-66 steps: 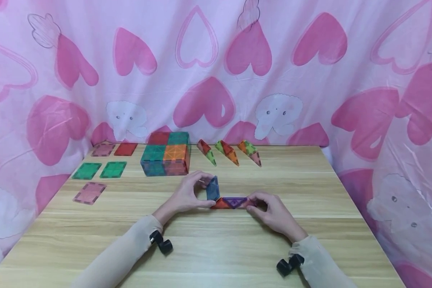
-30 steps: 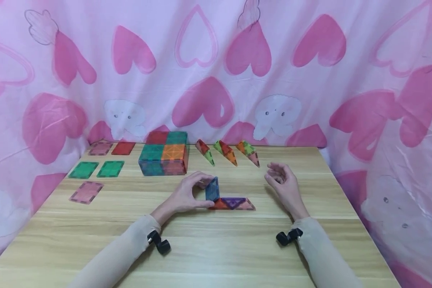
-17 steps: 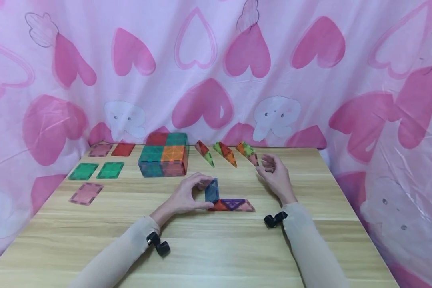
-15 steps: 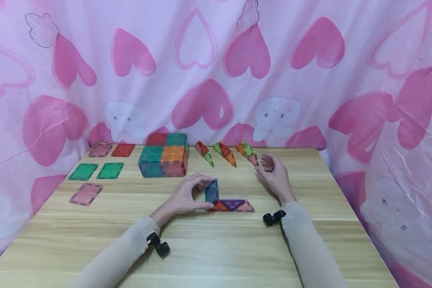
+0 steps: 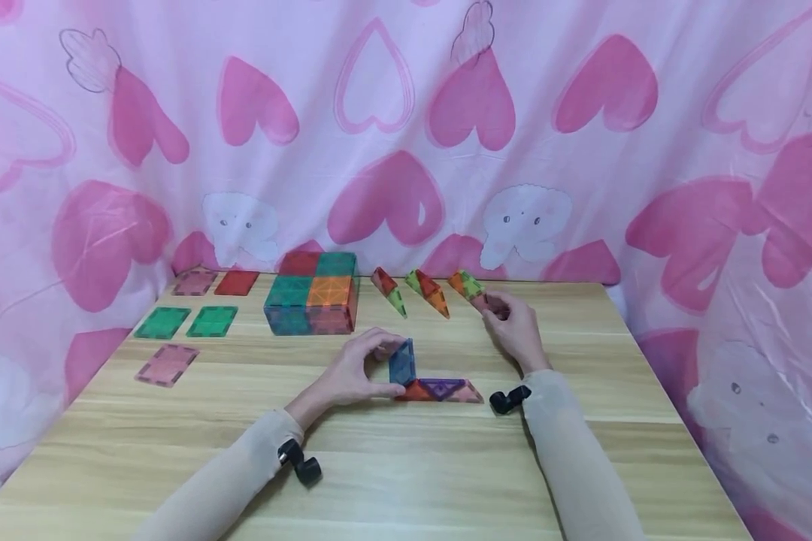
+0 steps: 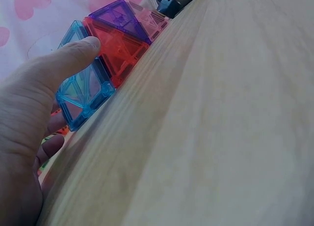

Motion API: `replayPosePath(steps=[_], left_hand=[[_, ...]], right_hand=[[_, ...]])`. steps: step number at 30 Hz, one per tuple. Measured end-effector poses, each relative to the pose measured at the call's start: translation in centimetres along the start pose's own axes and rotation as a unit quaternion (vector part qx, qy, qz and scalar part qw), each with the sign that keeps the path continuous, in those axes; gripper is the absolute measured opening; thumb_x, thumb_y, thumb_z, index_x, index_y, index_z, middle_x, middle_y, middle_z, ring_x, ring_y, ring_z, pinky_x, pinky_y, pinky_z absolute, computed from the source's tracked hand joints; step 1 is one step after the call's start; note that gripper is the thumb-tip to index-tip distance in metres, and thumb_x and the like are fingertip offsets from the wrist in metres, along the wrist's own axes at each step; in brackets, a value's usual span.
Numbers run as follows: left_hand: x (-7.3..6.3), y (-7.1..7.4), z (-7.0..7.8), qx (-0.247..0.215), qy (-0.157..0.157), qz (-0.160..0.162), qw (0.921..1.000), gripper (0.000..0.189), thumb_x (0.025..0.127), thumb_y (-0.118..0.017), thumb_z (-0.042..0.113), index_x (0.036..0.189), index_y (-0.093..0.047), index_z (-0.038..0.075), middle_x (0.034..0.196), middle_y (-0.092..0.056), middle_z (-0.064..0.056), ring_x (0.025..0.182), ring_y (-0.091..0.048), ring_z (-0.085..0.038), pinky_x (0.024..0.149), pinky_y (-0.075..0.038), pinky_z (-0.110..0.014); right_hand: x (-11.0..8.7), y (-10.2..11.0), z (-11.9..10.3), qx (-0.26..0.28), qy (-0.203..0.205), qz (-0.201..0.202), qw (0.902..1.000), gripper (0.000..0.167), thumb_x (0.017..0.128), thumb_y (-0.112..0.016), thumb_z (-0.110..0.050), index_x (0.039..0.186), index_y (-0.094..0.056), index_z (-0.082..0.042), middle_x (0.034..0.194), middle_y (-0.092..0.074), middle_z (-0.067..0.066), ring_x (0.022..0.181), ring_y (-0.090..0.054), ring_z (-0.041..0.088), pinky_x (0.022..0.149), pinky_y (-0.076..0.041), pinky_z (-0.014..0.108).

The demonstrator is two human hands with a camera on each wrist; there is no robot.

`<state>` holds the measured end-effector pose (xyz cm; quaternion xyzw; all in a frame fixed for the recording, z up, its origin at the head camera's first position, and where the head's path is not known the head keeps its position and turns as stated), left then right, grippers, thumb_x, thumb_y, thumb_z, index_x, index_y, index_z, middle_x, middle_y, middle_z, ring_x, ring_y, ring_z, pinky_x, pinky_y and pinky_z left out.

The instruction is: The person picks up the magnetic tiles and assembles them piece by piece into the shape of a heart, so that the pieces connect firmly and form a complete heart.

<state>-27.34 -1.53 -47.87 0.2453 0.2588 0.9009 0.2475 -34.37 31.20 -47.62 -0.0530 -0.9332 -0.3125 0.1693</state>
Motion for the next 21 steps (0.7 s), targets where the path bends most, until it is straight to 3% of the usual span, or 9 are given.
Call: replayPosePath(steps=[7,11,15,18,21], left_hand=[[0.0,-0.1,0.1,0.004,-0.006,-0.001,1.0,0.078,0.083,-0.101,0.043,0.151,-0.066,0.026,0.132,-0.065,0.013,0.118,-0.064,-0.009,0.105,-0.057,-0.032],[-0.2,-0.3,0.1,0.003,-0.009,-0.001,1.0,0.078,0.084,-0.101,0.042,0.151,-0.066,0.025,0.132,-0.065,0.013,0.118,-0.063,-0.008,0.104,-0.057,-0.031],[-0.1,-0.2,0.2,0.002,-0.011,0.002,0.9999,0.078,0.084,-0.101,0.042,0.151,-0.065,0.024,0.133,-0.065,0.013,0.119,-0.063,-0.007,0.105,-0.057,-0.031],[-0.2,-0.1,0.2,0.001,-0.01,0.001,0.9999,0.078,0.084,-0.101,0.041,0.152,-0.065,0.024,0.134,-0.065,0.012,0.119,-0.063,-0.008,0.106,-0.057,-0.031],[-0.3,0.0,0.2,0.003,-0.012,-0.001,0.9999,0.078,0.084,-0.101,0.04,0.151,-0.066,0.023,0.134,-0.065,0.012,0.119,-0.064,-0.008,0.106,-0.057,-0.032]], right_hand=[[-1.0,1.1,0.2,-0.033,-0.012,0.061,0.9975,0.033,0.101,-0.071,0.0,0.134,-0.074,0.002,0.115,-0.079,0.023,0.098,-0.069,0.028,0.083,-0.048,0.018],[-2.0,2.2,0.8,-0.046,-0.063,0.116,0.9901,0.034,0.101,-0.063,0.002,0.133,-0.073,0.005,0.116,-0.078,0.025,0.101,-0.07,0.033,0.085,-0.047,0.021],[-3.0,3.6,1.3,-0.057,-0.118,0.17,0.9766,0.03,0.1,-0.057,0.002,0.125,-0.073,0.004,0.112,-0.076,0.023,0.099,-0.066,0.03,0.085,-0.046,0.025],[-3.7,4.3,1.5,-0.066,-0.137,0.181,0.9717,0.027,0.099,-0.055,0.003,0.121,-0.071,0.003,0.11,-0.074,0.021,0.098,-0.063,0.028,0.084,-0.045,0.028],[-4.4,4.4,1.6,-0.07,-0.141,0.168,0.9732,0.027,0.098,-0.053,0.006,0.12,-0.069,0.002,0.111,-0.073,0.021,0.099,-0.061,0.028,0.085,-0.044,0.029]])
Point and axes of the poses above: each hand's wrist, its own x-axis towards the middle knuckle, its own y-axis out of the back of the hand, z = x × y, the point moved 7 cm from there along x, towards the middle knuckle
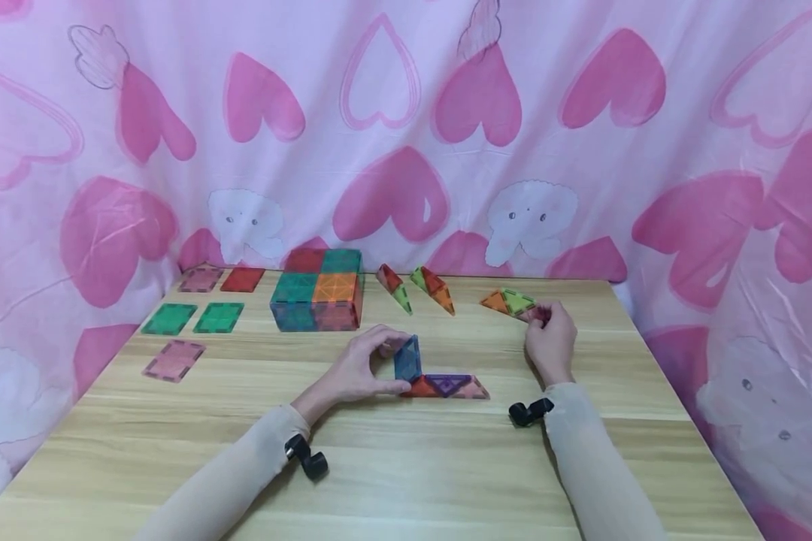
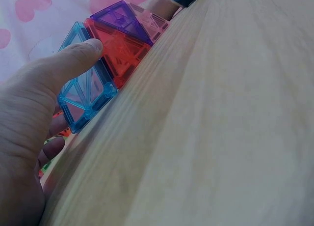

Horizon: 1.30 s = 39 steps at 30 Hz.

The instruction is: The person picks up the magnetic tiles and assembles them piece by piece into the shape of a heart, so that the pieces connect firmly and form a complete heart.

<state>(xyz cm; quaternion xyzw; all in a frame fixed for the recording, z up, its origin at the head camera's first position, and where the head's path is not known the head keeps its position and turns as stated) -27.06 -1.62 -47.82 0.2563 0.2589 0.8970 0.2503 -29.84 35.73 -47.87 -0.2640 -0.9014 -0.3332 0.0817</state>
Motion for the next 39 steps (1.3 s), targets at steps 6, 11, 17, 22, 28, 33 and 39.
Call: replayPosePath(steps=[6,11,17,22,28,33,39], left_hand=[[0.0,0.1,0.0,0.0,-0.009,0.002,1.0,0.078,0.083,-0.101,0.039,0.15,-0.066,0.022,0.133,-0.066,0.011,0.118,-0.064,-0.009,0.104,-0.058,-0.031],[0.0,0.1,0.0,0.001,-0.009,0.001,1.0,0.078,0.082,-0.102,0.039,0.15,-0.066,0.023,0.132,-0.066,0.01,0.117,-0.064,-0.009,0.103,-0.058,-0.032],[0.2,-0.1,0.0,0.007,-0.011,0.002,0.9999,0.079,0.082,-0.102,0.04,0.15,-0.066,0.022,0.134,-0.066,0.009,0.118,-0.064,-0.009,0.104,-0.057,-0.03],[0.2,-0.1,0.1,0.007,-0.014,-0.007,0.9999,0.079,0.083,-0.101,0.04,0.151,-0.065,0.021,0.135,-0.066,0.008,0.119,-0.064,-0.01,0.105,-0.057,-0.03],[0.2,0.4,0.0,0.0,-0.011,0.002,0.9999,0.078,0.081,-0.103,0.036,0.149,-0.066,0.022,0.134,-0.066,0.01,0.118,-0.064,-0.009,0.105,-0.057,-0.031],[0.1,0.2,0.1,-0.009,-0.014,0.0,0.9999,0.079,0.082,-0.102,0.038,0.151,-0.065,0.023,0.137,-0.067,0.009,0.123,-0.065,-0.008,0.108,-0.057,-0.033],[-0.1,-0.1,0.1,-0.018,-0.003,0.002,0.9998,0.079,0.083,-0.102,0.041,0.151,-0.065,0.027,0.14,-0.067,0.01,0.125,-0.065,-0.007,0.11,-0.056,-0.035]], right_hand=[[-1.2,0.4,-0.6,-0.008,0.029,-0.029,0.9991,0.028,0.098,-0.051,0.008,0.119,-0.067,0.003,0.112,-0.072,0.023,0.101,-0.062,0.031,0.089,-0.044,0.035],[-2.2,0.5,-0.9,-0.01,0.053,-0.048,0.9974,0.028,0.098,-0.052,0.009,0.122,-0.067,0.003,0.112,-0.073,0.023,0.103,-0.063,0.032,0.09,-0.044,0.033],[-3.0,-0.1,-1.8,0.003,0.103,-0.103,0.9893,0.027,0.102,-0.058,0.01,0.125,-0.067,0.003,0.114,-0.076,0.022,0.103,-0.067,0.028,0.088,-0.045,0.018],[-4.2,-1.1,-2.7,0.004,0.142,-0.149,0.9785,0.026,0.102,-0.062,0.011,0.125,-0.068,0.0,0.11,-0.078,0.018,0.096,-0.065,0.023,0.083,-0.045,0.015],[-6.3,-2.6,-4.7,0.043,0.186,-0.201,0.9608,0.03,0.102,-0.066,0.013,0.126,-0.071,-0.004,0.109,-0.081,0.01,0.101,-0.071,0.022,0.09,-0.049,0.013],[-7.9,-3.6,-5.8,0.08,0.197,-0.269,0.9396,0.028,0.107,-0.067,0.004,0.132,-0.073,-0.009,0.112,-0.082,0.005,0.095,-0.072,0.017,0.086,-0.054,0.017],[-8.4,-3.7,-5.8,0.094,0.194,-0.286,0.9335,0.026,0.11,-0.07,-0.006,0.135,-0.073,-0.009,0.111,-0.081,0.006,0.085,-0.068,0.013,0.076,-0.056,0.024]])
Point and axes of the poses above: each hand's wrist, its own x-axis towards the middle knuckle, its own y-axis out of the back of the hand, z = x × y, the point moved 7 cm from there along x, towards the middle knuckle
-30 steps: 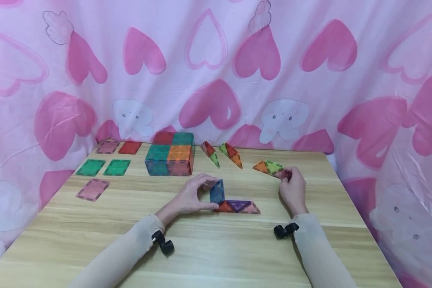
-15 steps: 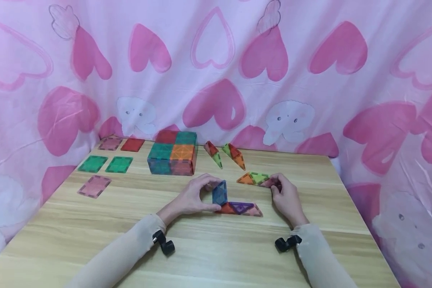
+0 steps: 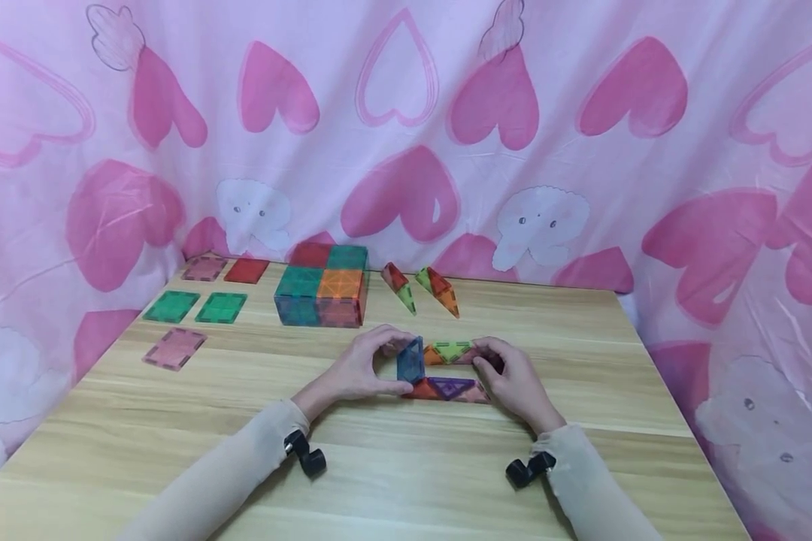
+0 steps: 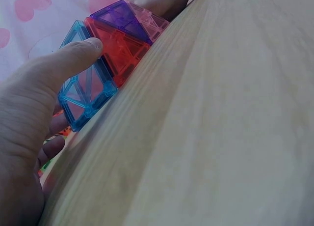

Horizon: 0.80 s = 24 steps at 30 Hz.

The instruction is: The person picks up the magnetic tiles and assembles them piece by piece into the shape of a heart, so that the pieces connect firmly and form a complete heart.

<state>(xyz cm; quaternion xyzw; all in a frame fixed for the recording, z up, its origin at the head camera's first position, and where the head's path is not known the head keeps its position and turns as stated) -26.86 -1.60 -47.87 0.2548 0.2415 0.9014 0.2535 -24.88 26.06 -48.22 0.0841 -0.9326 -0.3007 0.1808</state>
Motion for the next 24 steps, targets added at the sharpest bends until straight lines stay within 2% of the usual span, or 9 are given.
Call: replayPosePath(steps=[6,13,19,24], left_hand=[[-0.08,-0.12,-0.11,-0.005,-0.002,-0.006,1.0,0.079,0.083,-0.102,0.04,0.151,-0.064,0.028,0.14,-0.067,0.013,0.124,-0.065,-0.006,0.109,-0.057,-0.033],[0.22,-0.02,0.1,0.005,-0.033,-0.007,0.9994,0.079,0.082,-0.103,0.036,0.15,-0.066,0.024,0.134,-0.068,0.012,0.122,-0.065,-0.007,0.106,-0.056,-0.031],[0.25,0.1,0.05,0.006,-0.03,-0.008,0.9995,0.079,0.082,-0.103,0.037,0.151,-0.066,0.024,0.134,-0.066,0.013,0.123,-0.063,-0.006,0.108,-0.055,-0.03],[0.14,-0.16,0.07,0.006,-0.023,-0.012,0.9996,0.08,0.081,-0.103,0.036,0.151,-0.065,0.024,0.134,-0.064,0.012,0.122,-0.063,-0.008,0.108,-0.056,-0.03]], right_hand=[[0.02,-0.16,0.02,0.005,0.006,-0.005,1.0,0.023,0.109,-0.073,-0.009,0.131,-0.076,-0.011,0.111,-0.083,0.004,0.086,-0.071,0.013,0.078,-0.057,0.023],[0.12,-0.2,-0.03,-0.004,0.016,-0.013,0.9998,0.024,0.11,-0.071,-0.008,0.133,-0.076,-0.012,0.116,-0.083,0.002,0.104,-0.073,0.014,0.092,-0.055,0.019],[0.23,-0.19,0.18,0.002,0.0,-0.016,0.9999,0.028,0.111,-0.069,-0.01,0.138,-0.073,-0.013,0.118,-0.082,0.001,0.107,-0.074,0.013,0.093,-0.054,0.018],[-0.03,-0.04,0.44,0.012,-0.014,-0.013,0.9997,0.028,0.112,-0.069,-0.012,0.14,-0.072,-0.014,0.12,-0.082,0.001,0.103,-0.074,0.015,0.089,-0.057,0.02]])
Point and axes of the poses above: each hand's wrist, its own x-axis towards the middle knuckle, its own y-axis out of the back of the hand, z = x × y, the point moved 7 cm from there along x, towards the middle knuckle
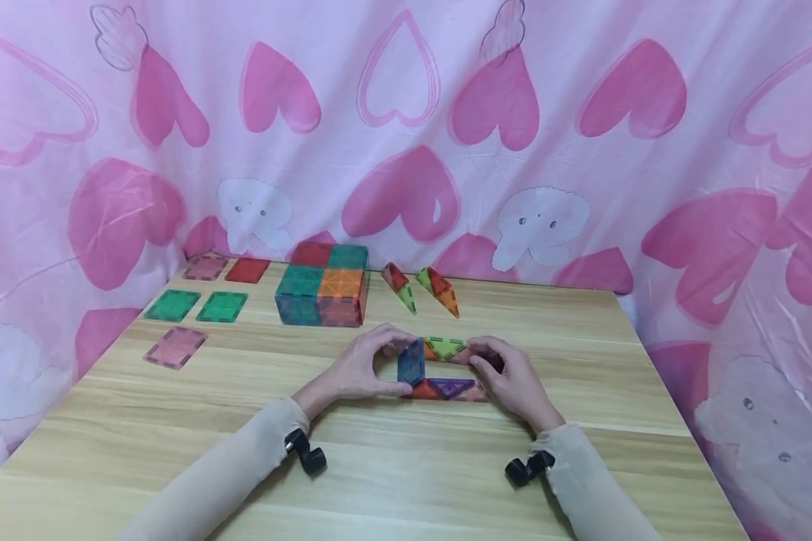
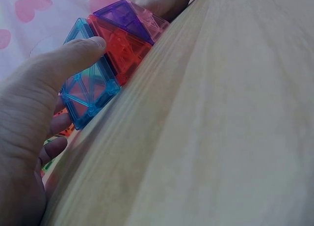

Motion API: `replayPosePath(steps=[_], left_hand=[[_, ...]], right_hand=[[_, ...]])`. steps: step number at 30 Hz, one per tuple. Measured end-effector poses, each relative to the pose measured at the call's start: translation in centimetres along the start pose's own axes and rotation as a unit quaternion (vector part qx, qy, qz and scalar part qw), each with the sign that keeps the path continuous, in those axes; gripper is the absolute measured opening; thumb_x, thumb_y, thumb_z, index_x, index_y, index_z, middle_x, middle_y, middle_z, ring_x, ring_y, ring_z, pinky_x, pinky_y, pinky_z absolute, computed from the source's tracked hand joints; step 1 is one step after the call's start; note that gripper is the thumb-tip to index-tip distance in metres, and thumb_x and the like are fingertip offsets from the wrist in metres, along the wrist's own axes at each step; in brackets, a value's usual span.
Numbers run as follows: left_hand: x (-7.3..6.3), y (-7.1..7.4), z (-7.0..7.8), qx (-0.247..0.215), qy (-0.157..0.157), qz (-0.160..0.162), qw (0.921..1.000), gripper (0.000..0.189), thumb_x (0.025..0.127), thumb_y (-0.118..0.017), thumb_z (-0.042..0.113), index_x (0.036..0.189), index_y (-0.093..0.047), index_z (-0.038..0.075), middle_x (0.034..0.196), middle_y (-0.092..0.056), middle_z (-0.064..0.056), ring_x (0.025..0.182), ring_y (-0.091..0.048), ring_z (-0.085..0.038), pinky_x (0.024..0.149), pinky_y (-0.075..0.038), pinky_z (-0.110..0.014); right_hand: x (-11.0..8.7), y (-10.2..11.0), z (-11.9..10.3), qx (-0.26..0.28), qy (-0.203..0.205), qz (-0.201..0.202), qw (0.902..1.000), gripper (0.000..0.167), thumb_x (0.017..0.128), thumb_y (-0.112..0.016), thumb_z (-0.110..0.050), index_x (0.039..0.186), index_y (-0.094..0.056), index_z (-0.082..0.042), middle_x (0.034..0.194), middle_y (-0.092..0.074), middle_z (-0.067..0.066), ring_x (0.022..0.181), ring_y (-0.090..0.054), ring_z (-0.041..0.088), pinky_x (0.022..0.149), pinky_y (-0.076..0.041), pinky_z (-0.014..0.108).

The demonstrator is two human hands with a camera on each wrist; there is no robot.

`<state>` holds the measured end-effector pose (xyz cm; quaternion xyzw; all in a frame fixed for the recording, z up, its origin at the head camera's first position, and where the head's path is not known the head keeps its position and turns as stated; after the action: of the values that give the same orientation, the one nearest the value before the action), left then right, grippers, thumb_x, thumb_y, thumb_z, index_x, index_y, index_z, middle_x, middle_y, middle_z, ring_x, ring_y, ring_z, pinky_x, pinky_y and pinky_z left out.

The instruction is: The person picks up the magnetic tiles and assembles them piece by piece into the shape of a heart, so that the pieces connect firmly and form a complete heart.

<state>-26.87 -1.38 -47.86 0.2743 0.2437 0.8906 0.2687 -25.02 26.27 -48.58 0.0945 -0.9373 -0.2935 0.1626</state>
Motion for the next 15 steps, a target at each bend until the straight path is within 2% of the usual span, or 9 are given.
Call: replayPosePath(steps=[4,7,11,15], left_hand=[[0.2,-0.2,0.3,0.001,-0.001,-0.005,1.0,0.084,0.082,-0.102,0.036,0.154,-0.062,0.02,0.137,-0.064,0.008,0.123,-0.064,-0.013,0.108,-0.056,-0.033],[0.1,0.0,0.5,-0.005,-0.003,0.009,0.9999,0.086,0.084,-0.101,0.036,0.157,-0.059,0.02,0.142,-0.066,0.0,0.126,-0.065,-0.017,0.11,-0.056,-0.037],[-0.8,1.1,0.8,-0.02,-0.013,0.051,0.9984,0.078,0.091,-0.095,0.033,0.158,-0.058,0.024,0.146,-0.067,-0.011,0.13,-0.064,-0.019,0.109,-0.056,-0.044],[-2.8,3.3,1.3,-0.021,-0.033,0.098,0.9944,0.063,0.096,-0.088,0.022,0.154,-0.062,0.023,0.144,-0.069,-0.011,0.127,-0.065,-0.021,0.104,-0.058,-0.05]], right_hand=[[-0.5,0.6,0.0,0.004,-0.01,0.015,0.9998,0.029,0.111,-0.071,-0.012,0.14,-0.072,-0.013,0.121,-0.08,0.002,0.105,-0.073,0.016,0.09,-0.056,0.02],[-1.0,0.7,0.0,0.002,-0.008,0.024,0.9997,0.035,0.11,-0.073,-0.014,0.144,-0.07,-0.015,0.125,-0.079,0.003,0.109,-0.072,0.019,0.092,-0.056,0.02],[-1.8,0.7,-0.1,0.011,0.011,0.021,0.9997,0.044,0.109,-0.074,-0.013,0.152,-0.064,-0.012,0.134,-0.076,0.007,0.113,-0.072,0.024,0.091,-0.058,0.023],[-2.4,1.0,-0.3,0.043,0.028,0.015,0.9986,0.05,0.107,-0.075,-0.008,0.155,-0.06,-0.008,0.147,-0.07,0.011,0.123,-0.07,0.027,0.095,-0.057,0.02]])
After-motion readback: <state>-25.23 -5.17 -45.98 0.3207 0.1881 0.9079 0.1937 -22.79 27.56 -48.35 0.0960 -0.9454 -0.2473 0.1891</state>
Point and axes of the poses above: each hand's wrist, its own x-axis towards the middle knuckle, its own y-axis out of the back of the hand, z = x × y, the point moved 7 cm from there along x, towards the middle knuckle
